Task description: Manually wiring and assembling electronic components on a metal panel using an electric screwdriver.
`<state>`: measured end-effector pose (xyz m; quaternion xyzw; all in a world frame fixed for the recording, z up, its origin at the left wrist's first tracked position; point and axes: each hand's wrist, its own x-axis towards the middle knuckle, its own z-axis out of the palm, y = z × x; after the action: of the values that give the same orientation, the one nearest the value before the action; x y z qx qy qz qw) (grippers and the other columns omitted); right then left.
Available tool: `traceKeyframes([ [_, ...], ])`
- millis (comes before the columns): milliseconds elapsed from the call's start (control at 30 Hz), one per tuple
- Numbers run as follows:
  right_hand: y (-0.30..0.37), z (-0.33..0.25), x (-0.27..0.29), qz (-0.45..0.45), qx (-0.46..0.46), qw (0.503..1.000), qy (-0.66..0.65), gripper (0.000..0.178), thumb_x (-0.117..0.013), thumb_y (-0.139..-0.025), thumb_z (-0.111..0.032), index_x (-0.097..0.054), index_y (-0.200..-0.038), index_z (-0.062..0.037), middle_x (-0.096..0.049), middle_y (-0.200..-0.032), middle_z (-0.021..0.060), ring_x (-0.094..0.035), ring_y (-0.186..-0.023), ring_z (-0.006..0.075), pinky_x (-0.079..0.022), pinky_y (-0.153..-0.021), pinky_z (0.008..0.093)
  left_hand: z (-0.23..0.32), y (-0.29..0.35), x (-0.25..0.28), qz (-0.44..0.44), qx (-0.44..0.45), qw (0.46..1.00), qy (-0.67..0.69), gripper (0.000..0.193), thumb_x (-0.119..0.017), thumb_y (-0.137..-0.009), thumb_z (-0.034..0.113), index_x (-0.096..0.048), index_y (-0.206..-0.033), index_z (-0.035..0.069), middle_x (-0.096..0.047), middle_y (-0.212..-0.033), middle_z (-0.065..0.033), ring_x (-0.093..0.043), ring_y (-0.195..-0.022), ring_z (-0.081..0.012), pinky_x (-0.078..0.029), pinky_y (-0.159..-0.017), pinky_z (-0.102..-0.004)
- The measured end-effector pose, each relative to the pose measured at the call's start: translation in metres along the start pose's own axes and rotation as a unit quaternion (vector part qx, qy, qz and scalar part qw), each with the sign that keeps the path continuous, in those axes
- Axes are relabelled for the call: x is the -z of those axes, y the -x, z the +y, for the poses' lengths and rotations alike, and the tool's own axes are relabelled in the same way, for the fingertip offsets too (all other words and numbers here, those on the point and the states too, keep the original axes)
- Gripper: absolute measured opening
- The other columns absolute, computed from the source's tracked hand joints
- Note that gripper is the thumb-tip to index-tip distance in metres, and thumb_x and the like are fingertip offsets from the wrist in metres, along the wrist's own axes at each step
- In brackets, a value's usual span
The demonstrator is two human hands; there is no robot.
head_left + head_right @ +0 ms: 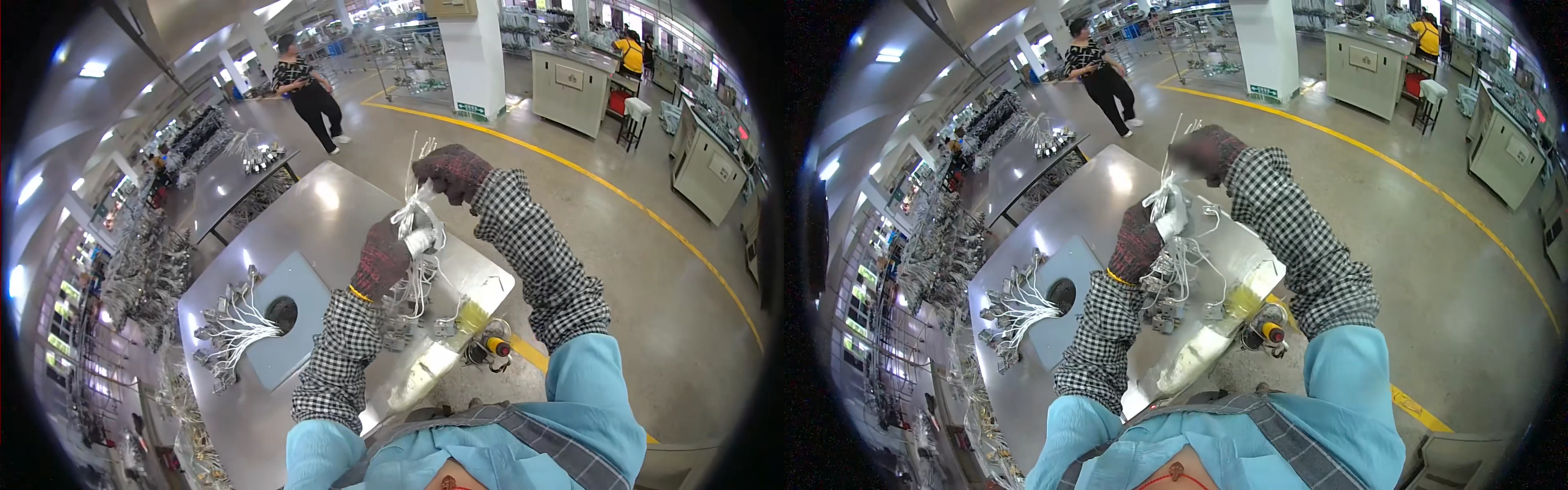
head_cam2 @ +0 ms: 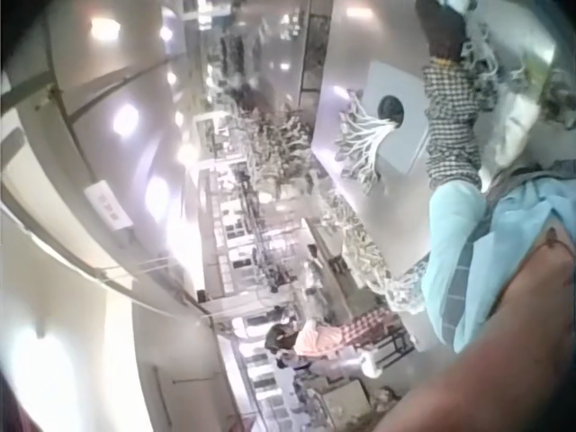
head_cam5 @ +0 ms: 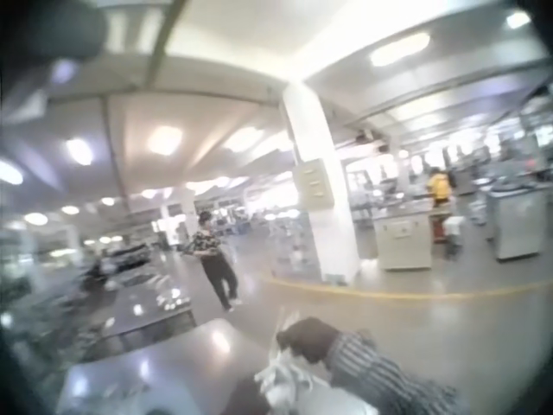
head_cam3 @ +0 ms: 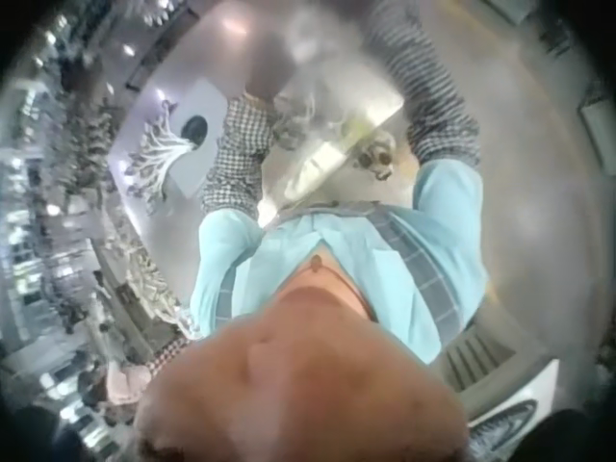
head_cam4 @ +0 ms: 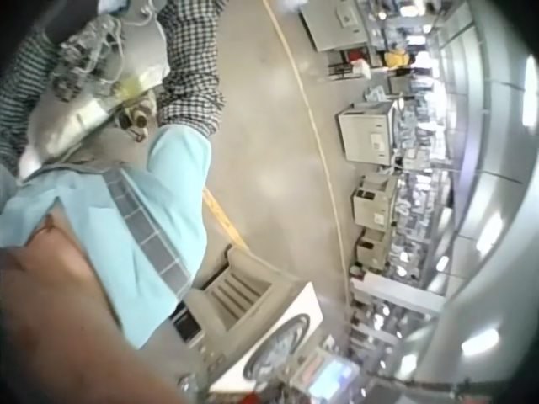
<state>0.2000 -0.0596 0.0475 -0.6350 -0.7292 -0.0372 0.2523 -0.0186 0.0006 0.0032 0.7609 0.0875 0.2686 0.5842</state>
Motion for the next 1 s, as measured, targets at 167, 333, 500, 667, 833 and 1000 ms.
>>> traceKeyframes([
  [167,-0.015,-0.018,-0.008,0.011,-0.066,0.990,0.123,0.038,-0.077,-0.061,-0.009,-0.067,-0.097,-0.0109,-0.066,-0.081,0.0073,-0.068,-0.077,0.0267,-0.054,-0.064,0.0413,0.007,0.009,0.009,-0.029,0.005,0.993,0.110,0.031,-0.064,-0.089,0.014,-0.060,-0.115,-0.002,-0.067,-0.096,-0.0078,-0.064,-0.085,-0.0154,-0.053,-0.080,-0.0319],
  [333,-0.024,-0.007,-0.046,0.268,-0.306,0.769,-0.493,0.006,-0.062,-0.082,-0.013,-0.064,-0.078,-0.0092,-0.044,-0.060,-0.0002,-0.037,-0.043,0.0121,-0.033,-0.039,0.0294,0.020,0.007,0.018,-0.025,-0.010,0.993,0.116,0.034,-0.062,-0.090,0.011,-0.057,-0.121,-0.002,-0.066,-0.099,-0.0070,-0.064,-0.084,-0.0152,-0.053,-0.077,-0.0309],
  [500,-0.034,-0.008,-0.073,0.364,-0.368,0.604,-0.605,0.024,-0.068,-0.083,-0.029,-0.069,-0.087,-0.0049,-0.060,-0.071,0.0078,-0.059,-0.059,0.0224,-0.049,-0.050,0.0409,-0.002,-0.001,0.024,0.012,-0.050,0.981,0.187,0.042,-0.057,-0.093,0.013,-0.052,-0.132,0.000,-0.065,-0.102,-0.0076,-0.062,-0.082,-0.0117,-0.052,-0.074,-0.0255],
  [667,-0.028,-0.059,-0.059,0.278,-0.272,0.374,-0.842,0.058,-0.075,-0.079,-0.050,-0.058,-0.117,-0.0099,-0.065,-0.083,0.0133,-0.064,-0.076,0.0293,-0.054,-0.079,0.0435,-0.013,-0.010,0.024,-0.023,-0.043,0.974,0.223,0.037,-0.060,-0.095,0.021,-0.060,-0.125,0.001,-0.066,-0.097,-0.0054,-0.062,-0.085,-0.0110,-0.051,-0.073,-0.0266],
  [833,-0.001,0.007,-0.032,0.093,0.274,0.317,-0.903,0.052,-0.056,-0.090,-0.055,-0.060,-0.102,-0.0048,-0.055,-0.068,0.0015,-0.054,-0.057,0.0188,-0.049,-0.053,0.0360,0.017,-0.002,-0.025,-0.024,-0.088,0.992,0.093,0.028,-0.064,-0.090,0.014,-0.063,-0.113,-0.002,-0.070,-0.089,-0.0056,-0.066,-0.080,-0.0107,-0.052,-0.071,-0.0270],
  [1000,0.097,-0.072,0.090,0.292,0.062,0.621,-0.725,0.032,-0.057,-0.094,-0.039,-0.064,-0.081,-0.0115,-0.037,-0.052,-0.0064,-0.035,-0.044,0.0087,-0.032,-0.048,0.0245,0.033,-0.031,-0.095,-0.183,-0.217,0.959,0.004,0.028,-0.063,-0.090,0.014,-0.062,-0.112,-0.003,-0.070,-0.092,-0.0087,-0.068,-0.085,-0.0119,-0.054,-0.073,-0.0271],
])
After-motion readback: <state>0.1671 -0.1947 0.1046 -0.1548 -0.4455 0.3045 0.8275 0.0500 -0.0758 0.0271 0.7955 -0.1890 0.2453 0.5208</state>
